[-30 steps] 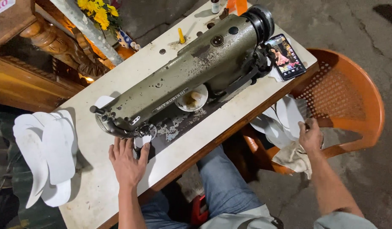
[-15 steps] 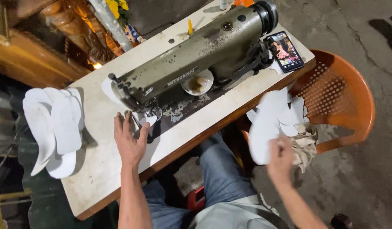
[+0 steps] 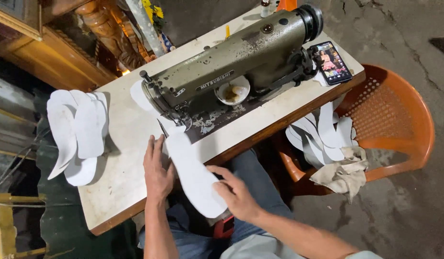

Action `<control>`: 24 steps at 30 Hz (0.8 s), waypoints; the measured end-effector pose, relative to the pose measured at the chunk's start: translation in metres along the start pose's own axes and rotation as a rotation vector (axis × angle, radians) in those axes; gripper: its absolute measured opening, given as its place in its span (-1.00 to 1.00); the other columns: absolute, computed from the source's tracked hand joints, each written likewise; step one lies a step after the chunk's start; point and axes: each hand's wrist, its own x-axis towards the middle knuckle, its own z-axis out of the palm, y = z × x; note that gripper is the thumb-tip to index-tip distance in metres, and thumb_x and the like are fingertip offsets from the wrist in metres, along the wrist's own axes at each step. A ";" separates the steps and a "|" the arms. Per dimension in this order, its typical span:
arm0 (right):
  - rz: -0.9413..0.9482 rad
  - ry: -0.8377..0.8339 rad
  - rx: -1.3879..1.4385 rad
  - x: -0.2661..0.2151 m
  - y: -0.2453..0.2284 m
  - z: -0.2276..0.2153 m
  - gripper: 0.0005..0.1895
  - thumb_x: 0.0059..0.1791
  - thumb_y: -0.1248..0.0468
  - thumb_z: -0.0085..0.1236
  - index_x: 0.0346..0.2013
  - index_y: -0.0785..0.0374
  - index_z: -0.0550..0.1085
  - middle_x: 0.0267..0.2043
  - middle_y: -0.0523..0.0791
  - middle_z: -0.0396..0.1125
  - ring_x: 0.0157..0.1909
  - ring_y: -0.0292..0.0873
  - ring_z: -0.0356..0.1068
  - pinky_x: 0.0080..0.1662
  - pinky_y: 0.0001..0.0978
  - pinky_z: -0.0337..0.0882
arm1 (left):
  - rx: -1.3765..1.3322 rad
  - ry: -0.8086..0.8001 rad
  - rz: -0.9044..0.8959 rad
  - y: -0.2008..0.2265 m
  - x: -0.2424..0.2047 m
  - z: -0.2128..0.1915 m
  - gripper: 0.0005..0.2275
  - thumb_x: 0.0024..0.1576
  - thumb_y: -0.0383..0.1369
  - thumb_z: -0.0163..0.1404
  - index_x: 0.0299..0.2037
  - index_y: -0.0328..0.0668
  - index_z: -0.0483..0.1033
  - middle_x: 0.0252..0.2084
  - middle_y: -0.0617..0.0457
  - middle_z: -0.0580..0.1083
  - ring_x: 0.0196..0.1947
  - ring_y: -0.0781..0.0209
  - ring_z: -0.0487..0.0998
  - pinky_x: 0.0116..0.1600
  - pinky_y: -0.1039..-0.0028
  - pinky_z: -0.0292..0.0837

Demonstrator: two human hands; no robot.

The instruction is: The person uses a sewing machine to stitch white shoe insoles. They guide the insoles under the needle, feed them through the machine, and then remove the stitched pieces to place them on a pile.

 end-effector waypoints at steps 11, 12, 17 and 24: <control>0.018 0.055 0.099 0.014 -0.029 0.017 -0.52 0.05 0.21 -0.05 0.29 0.13 0.41 -0.29 -0.12 0.48 -0.35 -0.28 0.36 -0.35 -0.45 0.31 | -0.047 0.142 -0.012 -0.004 -0.002 0.009 -0.18 0.06 -0.61 0.10 0.51 -0.30 -0.16 0.56 -0.29 -0.05 0.56 -0.16 -0.05 0.54 0.07 -0.10; 0.010 0.076 0.077 0.016 -0.026 0.016 -0.52 0.04 0.21 -0.05 0.27 0.13 0.43 -0.24 -0.12 0.49 -0.32 -0.29 0.35 -0.33 -0.46 0.30 | -0.062 0.154 -0.027 -0.001 -0.002 0.009 -0.10 0.00 -0.59 0.22 0.51 -0.28 -0.14 0.55 -0.30 -0.02 0.55 -0.16 -0.04 0.53 0.08 -0.08; 0.070 0.031 0.056 0.019 -0.031 0.018 -0.49 0.04 0.18 -0.07 0.30 0.17 0.40 -0.21 -0.11 0.52 -0.33 -0.30 0.35 -0.29 -0.41 0.34 | 0.245 0.093 0.216 -0.025 -0.008 0.019 -0.43 0.13 -0.59 -0.24 0.38 0.12 0.32 0.55 -0.14 0.05 0.51 -0.25 0.10 0.36 0.00 0.19; 0.056 -0.109 -0.118 0.015 -0.046 0.017 -0.40 0.09 0.03 -0.14 0.42 0.15 0.26 -0.25 -0.19 0.37 -0.30 -0.29 0.22 -0.19 -0.43 0.22 | 0.286 -0.015 0.255 -0.034 -0.008 0.020 -0.50 0.20 -0.16 0.02 0.38 0.08 0.33 0.41 0.05 0.34 0.38 0.00 0.30 0.22 0.17 0.17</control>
